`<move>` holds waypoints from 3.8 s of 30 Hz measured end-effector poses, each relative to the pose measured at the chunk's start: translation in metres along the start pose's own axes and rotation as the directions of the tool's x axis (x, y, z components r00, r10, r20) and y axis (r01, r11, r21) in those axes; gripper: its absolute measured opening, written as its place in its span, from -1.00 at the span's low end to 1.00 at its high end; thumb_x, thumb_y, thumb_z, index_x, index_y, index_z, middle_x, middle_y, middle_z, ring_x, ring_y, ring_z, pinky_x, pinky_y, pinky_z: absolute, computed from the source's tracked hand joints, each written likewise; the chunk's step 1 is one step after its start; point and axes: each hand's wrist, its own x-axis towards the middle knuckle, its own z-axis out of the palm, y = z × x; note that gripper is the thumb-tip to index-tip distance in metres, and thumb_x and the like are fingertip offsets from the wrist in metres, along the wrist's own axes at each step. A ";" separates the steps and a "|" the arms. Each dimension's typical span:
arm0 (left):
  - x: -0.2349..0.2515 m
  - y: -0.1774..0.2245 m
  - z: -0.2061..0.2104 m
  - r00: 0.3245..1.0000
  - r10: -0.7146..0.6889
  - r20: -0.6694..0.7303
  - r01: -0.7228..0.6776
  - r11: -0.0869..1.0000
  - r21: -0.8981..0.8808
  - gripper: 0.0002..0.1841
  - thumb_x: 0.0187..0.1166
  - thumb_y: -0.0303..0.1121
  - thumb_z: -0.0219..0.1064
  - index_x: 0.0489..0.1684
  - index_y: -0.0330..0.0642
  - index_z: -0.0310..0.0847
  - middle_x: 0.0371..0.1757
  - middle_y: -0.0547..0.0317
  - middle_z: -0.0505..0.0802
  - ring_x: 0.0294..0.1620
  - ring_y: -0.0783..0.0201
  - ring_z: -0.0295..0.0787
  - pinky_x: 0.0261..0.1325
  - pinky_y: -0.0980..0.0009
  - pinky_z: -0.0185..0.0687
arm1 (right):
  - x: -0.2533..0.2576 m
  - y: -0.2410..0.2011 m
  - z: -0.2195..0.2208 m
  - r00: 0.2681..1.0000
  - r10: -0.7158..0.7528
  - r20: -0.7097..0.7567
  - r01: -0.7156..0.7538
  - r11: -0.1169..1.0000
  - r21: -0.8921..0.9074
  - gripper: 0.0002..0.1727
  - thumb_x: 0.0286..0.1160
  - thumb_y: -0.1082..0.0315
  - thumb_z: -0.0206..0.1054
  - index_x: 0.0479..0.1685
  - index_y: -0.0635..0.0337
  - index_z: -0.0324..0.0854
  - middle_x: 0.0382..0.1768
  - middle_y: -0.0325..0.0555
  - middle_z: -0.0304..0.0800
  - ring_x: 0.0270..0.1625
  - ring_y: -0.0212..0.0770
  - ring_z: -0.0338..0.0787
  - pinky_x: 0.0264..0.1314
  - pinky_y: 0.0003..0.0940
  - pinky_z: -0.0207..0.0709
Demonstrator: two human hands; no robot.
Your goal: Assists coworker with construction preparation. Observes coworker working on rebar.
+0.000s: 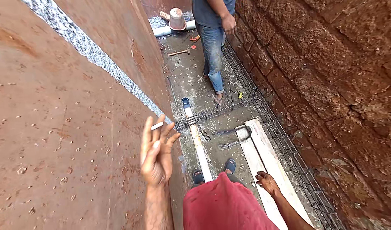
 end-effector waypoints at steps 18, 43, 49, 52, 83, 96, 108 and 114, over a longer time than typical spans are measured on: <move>-0.014 -0.217 -0.128 0.549 -0.747 -0.375 0.523 -0.043 0.851 -0.05 0.60 -0.25 0.37 0.90 -0.31 -0.26 0.75 -0.40 0.33 0.76 -0.20 0.28 0.75 -0.07 0.20 | -0.006 0.021 0.009 0.999 0.026 -0.022 -0.024 0.995 0.092 -0.57 0.78 0.33 0.21 0.53 0.34 0.50 0.31 0.32 0.73 0.21 0.17 0.85 0.33 0.08 0.65; -0.003 -0.223 -0.130 0.547 -0.737 -0.398 0.471 -0.122 0.874 0.06 0.56 -0.17 0.40 0.93 -0.22 -0.42 0.77 -0.35 0.31 0.75 -0.19 0.33 0.72 -0.09 0.26 | -0.009 0.050 0.022 0.997 0.044 -0.056 -0.032 0.981 0.193 -0.59 0.78 0.36 0.21 0.50 0.37 0.51 0.29 0.35 0.73 0.16 0.18 0.85 0.26 0.11 0.67; -0.009 -0.221 -0.132 0.571 -0.716 -0.401 0.527 -0.056 0.848 0.04 0.58 -0.21 0.39 0.93 -0.22 -0.40 0.75 -0.35 0.35 0.73 -0.18 0.35 0.72 -0.08 0.26 | -0.009 0.048 0.022 0.997 0.044 -0.057 -0.032 0.980 0.195 -0.59 0.78 0.36 0.21 0.50 0.36 0.51 0.29 0.34 0.73 0.16 0.16 0.84 0.27 0.09 0.66; -0.010 -0.218 -0.131 0.570 -0.711 -0.411 0.543 -0.048 0.838 0.03 0.59 -0.22 0.38 0.93 -0.24 -0.41 0.78 -0.34 0.31 0.77 -0.16 0.30 0.75 -0.05 0.21 | -0.008 0.045 0.022 0.998 0.046 -0.053 -0.036 0.983 0.183 -0.59 0.79 0.36 0.20 0.50 0.36 0.51 0.30 0.34 0.72 0.18 0.16 0.85 0.28 0.08 0.66; -0.123 -0.258 -0.126 0.380 -0.879 -0.290 0.428 -0.111 0.897 -0.11 0.59 -0.14 0.36 0.87 -0.30 -0.06 0.54 -0.39 0.60 0.58 -0.21 0.55 0.61 -0.14 0.40 | -0.007 0.029 0.025 0.998 0.042 -0.037 -0.036 0.989 0.142 -0.58 0.79 0.31 0.22 0.51 0.33 0.52 0.32 0.32 0.72 0.21 0.16 0.84 0.32 0.08 0.65; -0.118 -0.253 -0.139 0.418 -0.847 -0.328 0.455 -0.117 0.883 -0.15 0.62 -0.16 0.33 0.87 -0.27 -0.04 0.63 -0.35 0.52 0.66 -0.18 0.45 0.69 -0.10 0.31 | -0.013 0.034 0.031 0.999 0.028 -0.028 -0.024 0.992 0.122 -0.58 0.79 0.31 0.21 0.49 0.34 0.53 0.31 0.31 0.73 0.22 0.15 0.84 0.34 0.08 0.65; -0.127 -0.257 -0.130 0.394 -0.874 -0.286 0.410 -0.112 0.905 -0.16 0.62 -0.19 0.30 0.87 -0.28 -0.04 0.63 -0.33 0.53 0.66 -0.15 0.46 0.69 -0.07 0.31 | -0.020 0.057 0.038 0.997 0.068 -0.031 -0.063 0.988 0.142 -0.59 0.79 0.31 0.21 0.49 0.32 0.53 0.30 0.30 0.74 0.19 0.14 0.86 0.33 0.08 0.66; -0.136 -0.265 -0.130 0.379 -0.884 -0.273 0.381 -0.119 0.917 -0.16 0.63 -0.16 0.28 0.88 -0.27 -0.06 0.60 -0.30 0.57 0.63 -0.13 0.51 0.67 -0.06 0.35 | -0.023 0.058 0.036 0.997 0.078 -0.028 -0.072 0.985 0.154 -0.59 0.79 0.33 0.20 0.50 0.34 0.52 0.30 0.32 0.73 0.20 0.15 0.86 0.33 0.08 0.67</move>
